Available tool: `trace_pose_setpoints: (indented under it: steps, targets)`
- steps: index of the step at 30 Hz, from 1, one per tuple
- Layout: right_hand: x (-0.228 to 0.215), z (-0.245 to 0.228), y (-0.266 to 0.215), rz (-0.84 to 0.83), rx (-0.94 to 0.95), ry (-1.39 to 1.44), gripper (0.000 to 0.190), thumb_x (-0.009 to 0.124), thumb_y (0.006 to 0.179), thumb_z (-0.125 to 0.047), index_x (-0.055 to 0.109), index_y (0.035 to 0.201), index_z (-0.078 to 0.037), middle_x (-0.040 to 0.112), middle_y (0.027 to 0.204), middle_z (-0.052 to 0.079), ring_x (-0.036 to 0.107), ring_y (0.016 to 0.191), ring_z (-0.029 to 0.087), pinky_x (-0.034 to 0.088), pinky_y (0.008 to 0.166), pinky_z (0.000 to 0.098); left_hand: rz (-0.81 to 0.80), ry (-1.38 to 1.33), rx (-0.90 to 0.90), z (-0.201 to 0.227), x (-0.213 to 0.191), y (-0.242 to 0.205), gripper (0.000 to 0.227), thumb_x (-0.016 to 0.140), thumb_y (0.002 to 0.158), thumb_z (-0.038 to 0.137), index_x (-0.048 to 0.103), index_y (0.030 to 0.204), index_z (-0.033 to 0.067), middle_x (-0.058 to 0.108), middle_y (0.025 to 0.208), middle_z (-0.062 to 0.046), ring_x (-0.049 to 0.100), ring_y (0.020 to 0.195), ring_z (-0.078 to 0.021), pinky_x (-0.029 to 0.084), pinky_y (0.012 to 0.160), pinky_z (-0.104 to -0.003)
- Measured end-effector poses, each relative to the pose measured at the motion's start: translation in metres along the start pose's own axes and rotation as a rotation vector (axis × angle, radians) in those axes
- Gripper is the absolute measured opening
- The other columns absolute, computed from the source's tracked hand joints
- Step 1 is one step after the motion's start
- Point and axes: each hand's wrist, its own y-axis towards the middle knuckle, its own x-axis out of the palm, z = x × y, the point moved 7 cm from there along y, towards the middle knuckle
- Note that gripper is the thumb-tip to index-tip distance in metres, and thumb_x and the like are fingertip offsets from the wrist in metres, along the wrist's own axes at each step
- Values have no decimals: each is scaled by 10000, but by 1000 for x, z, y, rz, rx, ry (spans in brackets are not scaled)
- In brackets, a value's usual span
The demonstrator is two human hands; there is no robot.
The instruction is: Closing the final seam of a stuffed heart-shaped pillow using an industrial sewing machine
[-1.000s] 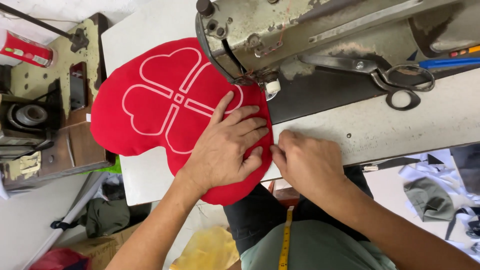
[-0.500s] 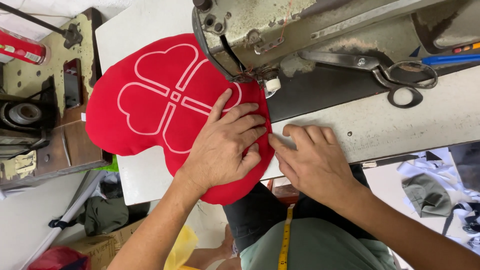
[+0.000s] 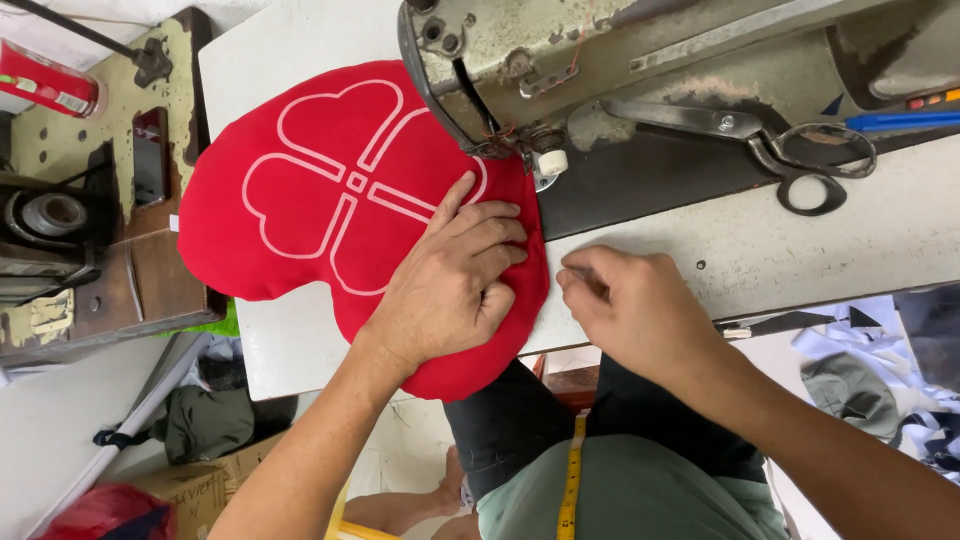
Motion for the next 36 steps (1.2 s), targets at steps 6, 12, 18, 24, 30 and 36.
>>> trace_pose_setpoints:
  steps: [6,12,18,24,30,36]
  targets:
    - [17,-3,5,-368,634,314,309,634,966,-322,763,1067,-60,809,799,152,779,664,217,580,548,295,0,-100,-19,-5,-1,-3,306,484,827,-40,733,992,-107,703,1012,-178,608,1161,-344,259,1237,-638]
    - [29,3,9,-411,619,335,286,645,1000,-248,690,842,-13,818,797,177,789,672,233,596,544,299,-12,-91,-19,-7,-1,-4,309,489,861,2,741,1016,-87,712,1050,-174,611,1170,-339,246,1240,-633]
    - [25,-5,6,-382,616,298,306,568,961,-171,674,723,-10,799,726,148,762,603,209,575,520,273,-23,-30,1,-4,1,-5,329,508,841,25,751,1036,-80,723,1068,-174,613,1178,-339,249,1234,-626]
    - [23,-7,3,-346,563,201,322,531,919,-134,647,644,-12,755,644,118,725,530,185,530,462,259,1,85,19,1,2,-3,352,519,788,63,754,1011,-73,720,1045,-164,614,1150,-327,266,1227,-631]
    - [31,-1,2,-361,663,389,289,581,992,-270,732,975,-25,796,811,179,755,626,255,536,497,300,-13,60,2,-1,1,-5,337,510,807,58,748,1007,-73,722,1059,-175,616,1157,-335,267,1225,-623]
    - [37,6,6,-348,582,418,266,595,1032,-202,671,853,-20,738,674,166,756,569,235,503,455,277,-10,45,-14,0,-1,-4,347,495,804,46,750,1013,-63,728,1057,-157,618,1162,-318,254,1235,-618]
